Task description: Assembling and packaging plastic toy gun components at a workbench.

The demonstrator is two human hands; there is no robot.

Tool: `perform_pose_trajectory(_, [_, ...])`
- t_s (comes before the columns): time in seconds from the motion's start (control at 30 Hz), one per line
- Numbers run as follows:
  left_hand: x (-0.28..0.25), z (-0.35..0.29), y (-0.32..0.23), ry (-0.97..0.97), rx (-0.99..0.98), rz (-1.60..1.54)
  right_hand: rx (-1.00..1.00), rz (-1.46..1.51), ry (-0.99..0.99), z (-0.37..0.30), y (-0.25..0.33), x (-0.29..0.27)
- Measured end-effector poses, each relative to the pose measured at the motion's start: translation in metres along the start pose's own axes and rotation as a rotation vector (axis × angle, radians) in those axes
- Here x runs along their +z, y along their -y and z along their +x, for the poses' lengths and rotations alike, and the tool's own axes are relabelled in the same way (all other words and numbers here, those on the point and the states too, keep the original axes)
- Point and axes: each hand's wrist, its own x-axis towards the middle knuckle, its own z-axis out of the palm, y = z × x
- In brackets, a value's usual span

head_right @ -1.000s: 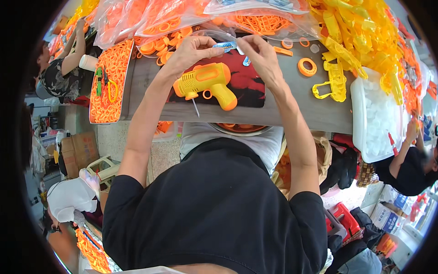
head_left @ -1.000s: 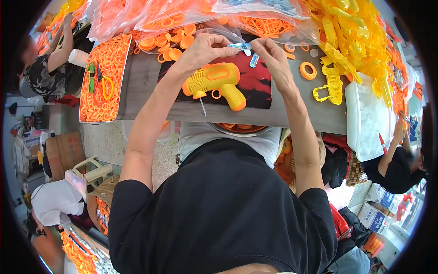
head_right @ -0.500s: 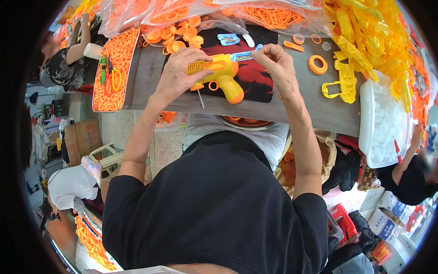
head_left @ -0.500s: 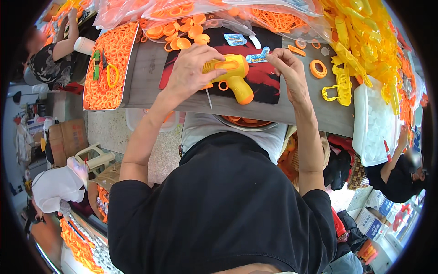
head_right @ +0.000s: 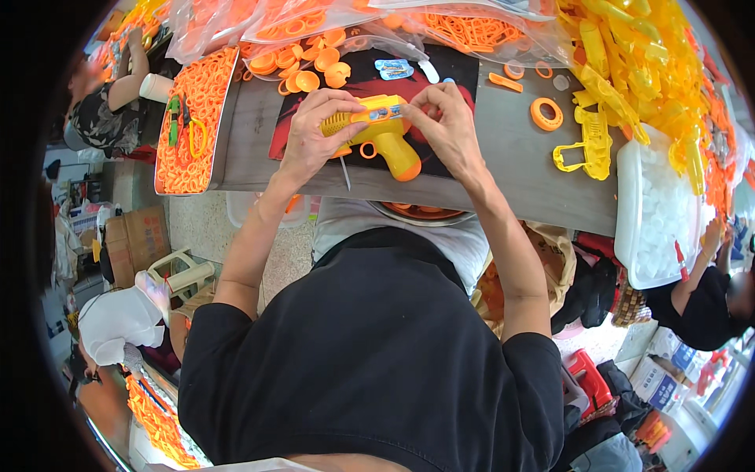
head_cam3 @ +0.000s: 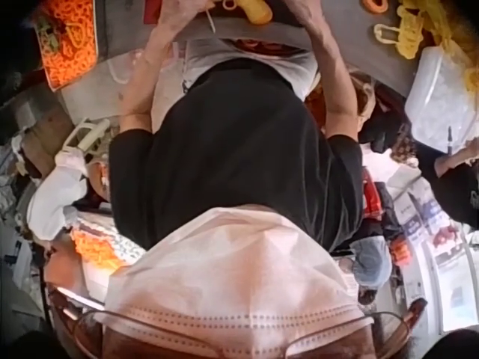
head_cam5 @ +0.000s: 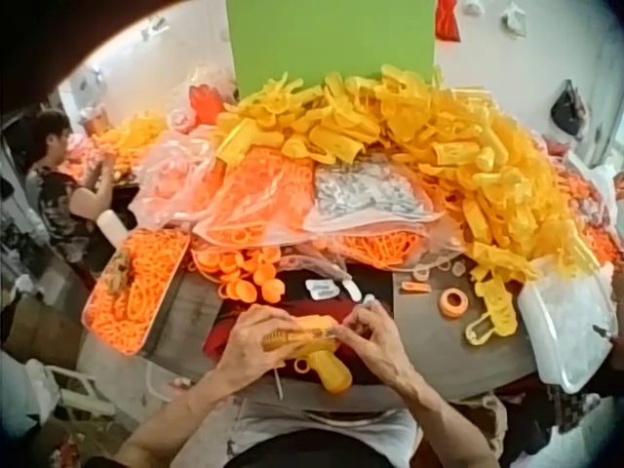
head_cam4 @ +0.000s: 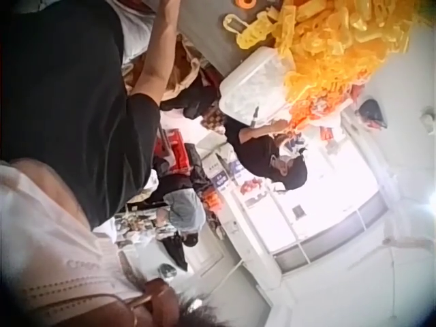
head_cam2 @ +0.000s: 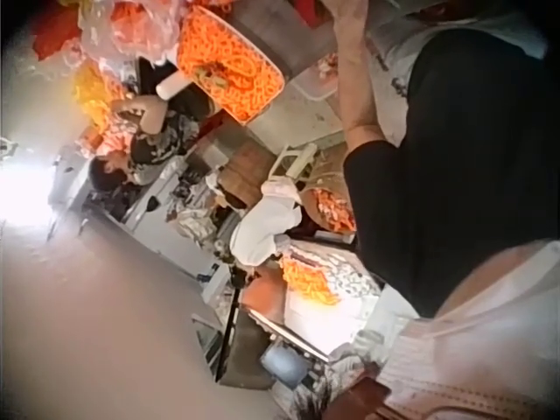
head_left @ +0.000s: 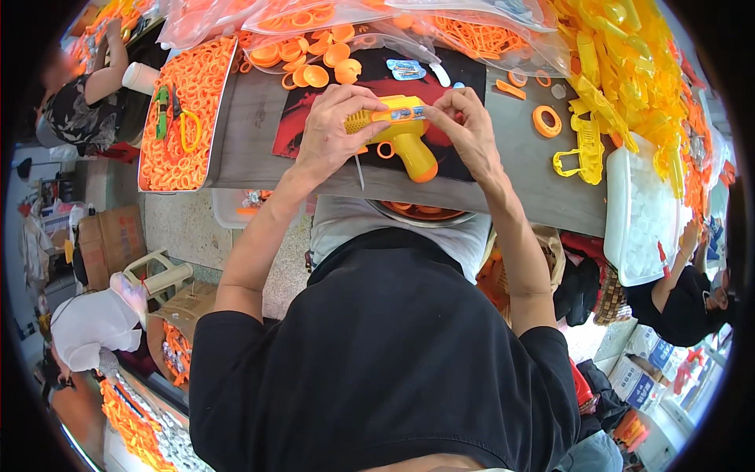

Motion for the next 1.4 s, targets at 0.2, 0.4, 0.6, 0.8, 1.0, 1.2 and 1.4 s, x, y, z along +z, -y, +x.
perform_pose_trajectory(0.2, [0.004, -0.006, -0.002, -0.042, 0.049, 0.071, 0.026, -0.057, 0.066, 0.006, 0.013, 0.007])
perform_pose_trajectory(0.4, [0.004, -0.005, -0.005, -0.016, -0.067, 0.076, -0.436, -0.217, 0.017, 0.008, 0.014, 0.003])
perform_pose_trajectory(0.6, [0.006, -0.004, 0.003, -0.022, -0.046, 0.023, -0.670, -0.564, 0.287, 0.011, 0.013, -0.011])
perform_pose_trajectory(0.8, [0.007, -0.005, 0.006, -0.052, -0.013, 0.021, -0.427, -0.101, 0.414, 0.011, 0.009, 0.001])
perform_pose_trajectory(1.0, [0.007, -0.006, 0.007, -0.032, -0.046, 0.015, 0.263, 0.194, 0.436, 0.030, 0.015, -0.002])
perform_pose_trajectory(1.2, [0.010, -0.004, 0.004, -0.046, 0.003, 0.039, 0.200, 0.009, 0.529, 0.047, 0.014, -0.006])
perform_pose_trajectory(1.4, [0.012, -0.002, 0.005, -0.033, 0.077, 0.082, 0.021, 0.046, 0.415, 0.025, -0.014, 0.011])
